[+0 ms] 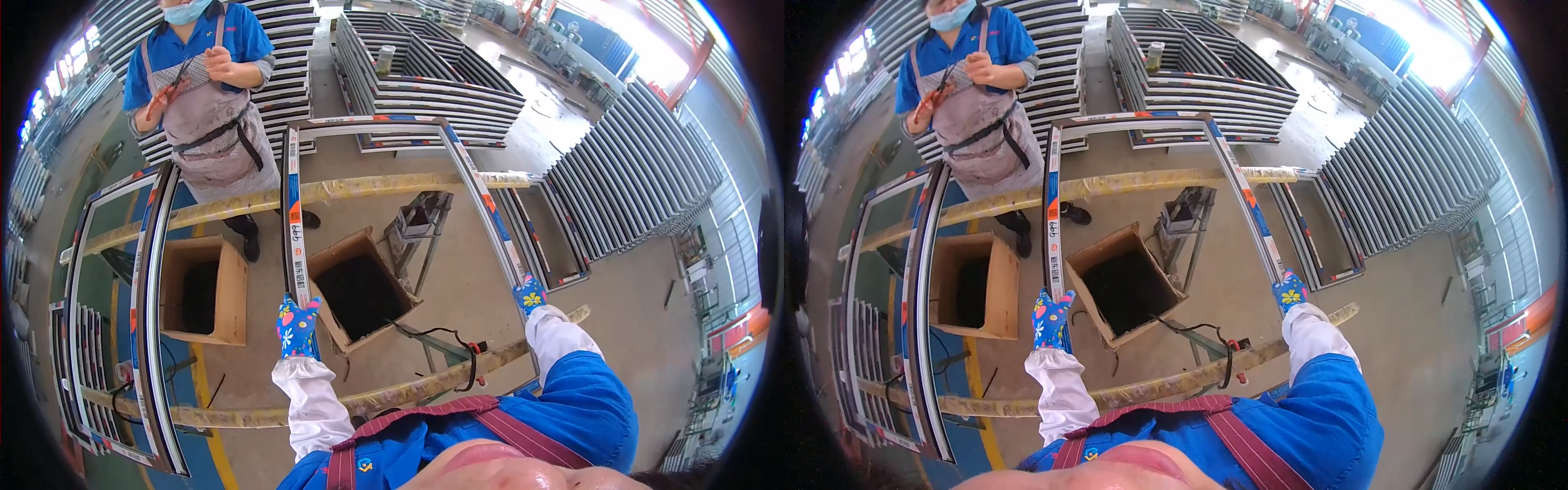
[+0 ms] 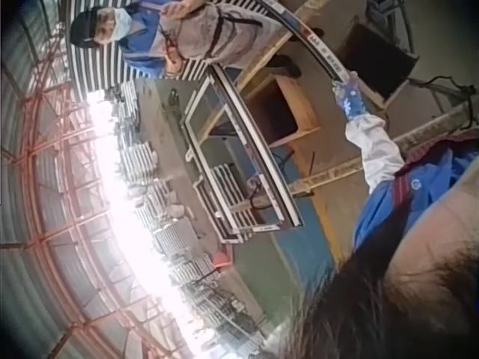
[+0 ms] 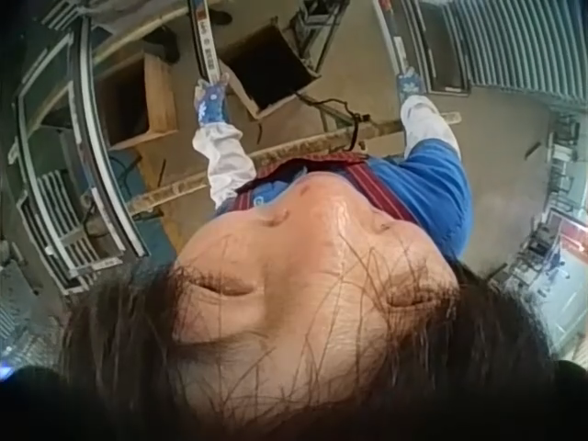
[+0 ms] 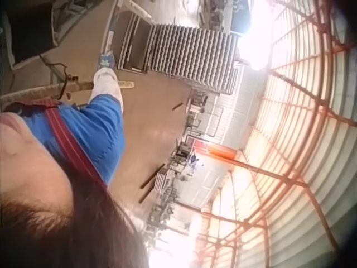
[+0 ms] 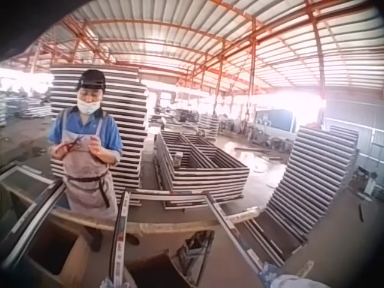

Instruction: Moving large rectangular metal frames from a stack onto a processing line.

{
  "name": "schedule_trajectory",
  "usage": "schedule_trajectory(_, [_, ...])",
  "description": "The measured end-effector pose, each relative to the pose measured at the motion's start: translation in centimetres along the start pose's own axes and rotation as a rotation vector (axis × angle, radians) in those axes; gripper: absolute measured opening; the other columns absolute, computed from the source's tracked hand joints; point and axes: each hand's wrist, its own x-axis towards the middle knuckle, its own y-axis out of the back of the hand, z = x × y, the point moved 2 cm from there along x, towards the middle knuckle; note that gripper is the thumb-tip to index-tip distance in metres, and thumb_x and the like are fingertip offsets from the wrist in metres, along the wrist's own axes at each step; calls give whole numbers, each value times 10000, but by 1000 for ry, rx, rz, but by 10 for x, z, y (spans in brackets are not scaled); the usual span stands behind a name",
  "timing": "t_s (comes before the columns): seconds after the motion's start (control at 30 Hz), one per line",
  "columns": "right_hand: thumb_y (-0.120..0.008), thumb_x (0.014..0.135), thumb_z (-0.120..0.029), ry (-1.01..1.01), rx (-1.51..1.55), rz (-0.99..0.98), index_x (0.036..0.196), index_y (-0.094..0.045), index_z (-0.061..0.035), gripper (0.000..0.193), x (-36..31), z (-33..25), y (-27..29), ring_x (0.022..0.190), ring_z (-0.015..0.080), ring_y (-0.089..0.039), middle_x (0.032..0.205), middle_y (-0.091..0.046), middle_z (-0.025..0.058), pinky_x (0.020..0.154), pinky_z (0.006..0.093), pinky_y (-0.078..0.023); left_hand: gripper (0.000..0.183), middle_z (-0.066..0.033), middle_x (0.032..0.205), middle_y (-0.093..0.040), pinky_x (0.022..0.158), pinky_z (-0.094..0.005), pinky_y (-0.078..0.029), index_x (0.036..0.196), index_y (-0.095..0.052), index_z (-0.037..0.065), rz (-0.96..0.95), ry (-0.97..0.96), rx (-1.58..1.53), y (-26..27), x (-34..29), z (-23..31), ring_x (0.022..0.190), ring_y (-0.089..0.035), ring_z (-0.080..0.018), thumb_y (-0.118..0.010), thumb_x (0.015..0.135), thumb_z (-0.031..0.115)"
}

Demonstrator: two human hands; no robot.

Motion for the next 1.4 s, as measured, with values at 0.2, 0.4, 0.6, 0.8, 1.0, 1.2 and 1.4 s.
schedule_trajectory(0.2, [-579, 723, -319, 7, -19, 25, 1088, -535, -10, 480, 11, 17, -10, 889, 344, -584, 953, -602, 210, 769, 426, -468, 819, -228, 1062, -570, 821, -420, -463, 1257, -413, -29, 1, -32, -14, -6, 2, 7, 958, -572, -364, -606, 717, 557])
schedule_trajectory(0.4, [-518, 734, -212, 638, -450, 28, 740, -631, -75, 178, 20, 26, -34, 833, 328, -594, 826, -635, 161, 713, 419, -480, 807, -228, 1045, -574, 816, -419, -464, 1228, -440, -31, 70, -48, -108, -2, -2, -8, 956, -570, -370, -632, 694, 542])
schedule_trajectory(0.6, [-515, 753, -273, 154, -144, 173, 866, -595, -5, 302, 27, 52, -46, 721, 354, -579, 765, -609, 203, 648, 436, -466, 810, -222, 1052, -570, 832, -416, -452, 1223, -438, -45, 5, 4, -101, -2, -1, 10, 980, -562, -356, -623, 698, 544])
schedule_trajectory(0.8, [-572, 708, -286, 80, -20, 96, 974, -558, 18, 404, 8, 4, -7, 766, 374, -592, 792, -611, 222, 670, 450, -471, 849, -243, 1214, -484, 921, -416, -403, 1282, -385, -32, -64, 49, -95, 4, -3, -3, 1101, -498, -356, -597, 710, 559])
schedule_trajectory(1.0, [-586, 705, -307, 19, -74, 36, 1010, -562, 3, 435, 12, 10, -6, 784, 374, -600, 845, -615, 220, 681, 449, -484, 861, -216, 1170, -511, 911, -421, -404, 1293, -371, -28, -32, 50, -98, 4, -6, 4, 1087, -500, -343, -592, 713, 569])
schedule_trajectory(1.2, [-579, 707, -278, 71, -63, 111, 936, -562, -10, 353, 4, 3, -7, 760, 379, -599, 815, -613, 222, 650, 450, -482, 848, -215, 1139, -533, 895, -397, -421, 1263, -409, -41, 33, 57, -89, 3, -8, -3, 1055, -524, -343, -641, 694, 543])
schedule_trajectory(1.4, [-578, 701, -271, 139, -156, 109, 956, -573, -7, 367, 46, 79, -50, 773, 374, -604, 806, -623, 212, 665, 453, -487, 861, -212, 1169, -516, 913, -392, -410, 1275, -396, -34, 0, 12, -110, 0, -4, 14, 1080, -509, -337, -638, 693, 552])
